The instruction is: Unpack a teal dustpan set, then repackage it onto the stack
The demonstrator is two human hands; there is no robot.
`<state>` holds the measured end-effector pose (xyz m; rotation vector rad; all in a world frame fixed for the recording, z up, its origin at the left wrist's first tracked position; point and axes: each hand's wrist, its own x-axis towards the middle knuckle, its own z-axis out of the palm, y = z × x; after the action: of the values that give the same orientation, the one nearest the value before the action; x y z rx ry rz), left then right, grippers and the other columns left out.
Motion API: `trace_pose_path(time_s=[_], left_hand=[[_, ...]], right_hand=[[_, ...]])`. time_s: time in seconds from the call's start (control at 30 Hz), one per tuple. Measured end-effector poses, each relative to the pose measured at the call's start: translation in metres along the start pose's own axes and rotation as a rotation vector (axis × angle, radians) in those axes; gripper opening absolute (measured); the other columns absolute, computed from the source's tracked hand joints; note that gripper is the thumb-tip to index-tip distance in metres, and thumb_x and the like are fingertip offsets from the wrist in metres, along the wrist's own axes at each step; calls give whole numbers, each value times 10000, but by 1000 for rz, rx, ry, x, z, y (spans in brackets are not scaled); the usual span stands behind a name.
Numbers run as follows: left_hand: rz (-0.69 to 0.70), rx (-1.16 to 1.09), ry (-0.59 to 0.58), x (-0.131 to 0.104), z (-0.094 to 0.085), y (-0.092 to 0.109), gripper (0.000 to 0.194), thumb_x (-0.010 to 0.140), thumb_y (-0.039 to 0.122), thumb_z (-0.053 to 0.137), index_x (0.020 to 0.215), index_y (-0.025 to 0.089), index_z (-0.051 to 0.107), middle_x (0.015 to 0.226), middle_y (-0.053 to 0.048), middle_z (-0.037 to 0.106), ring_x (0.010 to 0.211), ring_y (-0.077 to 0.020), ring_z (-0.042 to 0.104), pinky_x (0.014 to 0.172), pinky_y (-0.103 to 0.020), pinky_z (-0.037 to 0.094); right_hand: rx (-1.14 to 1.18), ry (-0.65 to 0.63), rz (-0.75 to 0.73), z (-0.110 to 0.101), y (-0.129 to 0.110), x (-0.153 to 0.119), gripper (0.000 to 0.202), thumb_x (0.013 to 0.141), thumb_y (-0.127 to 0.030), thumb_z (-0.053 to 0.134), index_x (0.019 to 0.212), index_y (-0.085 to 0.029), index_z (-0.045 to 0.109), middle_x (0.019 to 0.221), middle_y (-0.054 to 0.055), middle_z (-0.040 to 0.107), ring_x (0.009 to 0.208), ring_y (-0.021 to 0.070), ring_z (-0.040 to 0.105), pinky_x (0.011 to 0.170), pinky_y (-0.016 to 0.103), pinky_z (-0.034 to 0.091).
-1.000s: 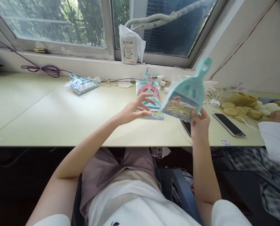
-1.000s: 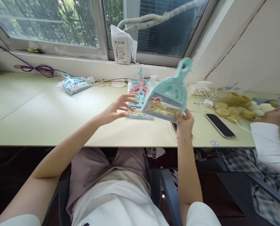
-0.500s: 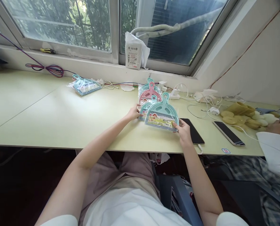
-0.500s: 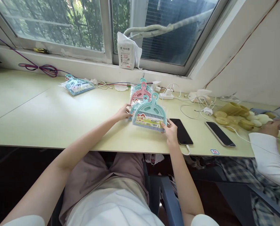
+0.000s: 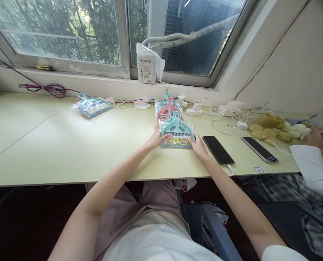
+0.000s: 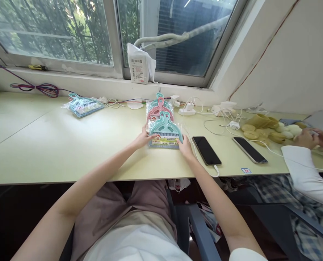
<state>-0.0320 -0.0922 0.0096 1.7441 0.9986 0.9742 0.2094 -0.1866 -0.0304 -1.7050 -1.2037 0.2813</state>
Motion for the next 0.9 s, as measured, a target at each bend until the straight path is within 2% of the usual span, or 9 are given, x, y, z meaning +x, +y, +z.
trace_pose_path(time_s=[0.1,0.2,0.33,0.4,0.5,0.63,0.73,0.83,0.9], left_hand=[[43,133,-57,-14,6,4,1008,674,162,783,1539,216,266,1271,-162,646,1198,-327,616,1042,-454,465],[58,151,24,-17,8,6,957,723,89,685,1550,276,241,1363,-134,601,1225,-316,599,1064,-476,447],[304,65,104,6,4,3,809,840,128,586,1543,368,265,1527,-67,452,1356,-285,488,1127,-455,400],[361,57,148,24,2,0,749,873,123,532,1543,356,292,1513,-77,443,1368,-279,467,1142,-440,385],[288,143,287,44,6,-5,778,848,43,489,1552,308,291,1426,-129,472,1344,-278,469,1141,-456,378],[176,320,459,53,15,-10,765,829,19,505,1530,270,328,1469,-159,439,1412,-323,367,1158,-542,313],[98,308,414,59,15,-15,717,824,78,594,1496,209,379,1454,-179,483,1394,-333,401,1157,-517,316],[42,240,254,69,9,-24,549,855,120,581,1395,173,497,1309,-173,618,1266,-303,542,1087,-447,406],[47,257,212,77,7,-29,480,861,109,553,1340,141,541,1248,-182,653,1205,-294,585,1040,-419,439]], right_hand=[[139,23,43,6,-4,0,516,759,-349,657,1245,-201,567,1257,154,651,1192,301,611,1057,527,451],[288,71,-33,10,-12,2,588,721,-384,710,1249,-195,535,1259,162,658,1160,273,639,1033,463,489],[277,186,-203,20,-25,30,642,744,-419,720,1302,-216,477,1212,127,675,1060,234,663,1003,434,506],[217,175,-230,31,-29,52,649,762,-389,707,1335,-223,451,1152,108,684,984,229,667,961,443,522],[129,168,-190,52,-30,80,541,797,-302,656,1302,-209,485,1140,123,666,993,242,649,941,459,527],[-7,241,-184,67,-23,91,493,785,-166,615,1270,-167,523,1342,194,564,1277,286,521,1093,489,412],[-39,205,-69,65,-17,90,569,784,-180,655,1330,-136,503,1402,215,546,1346,307,476,1125,487,369],[-19,47,15,61,-13,92,452,849,-241,609,1283,-119,579,1257,192,668,1156,299,624,1032,442,454],[-47,8,2,61,-11,98,386,870,-248,569,1233,-130,626,1183,166,711,1077,297,657,995,439,474]])
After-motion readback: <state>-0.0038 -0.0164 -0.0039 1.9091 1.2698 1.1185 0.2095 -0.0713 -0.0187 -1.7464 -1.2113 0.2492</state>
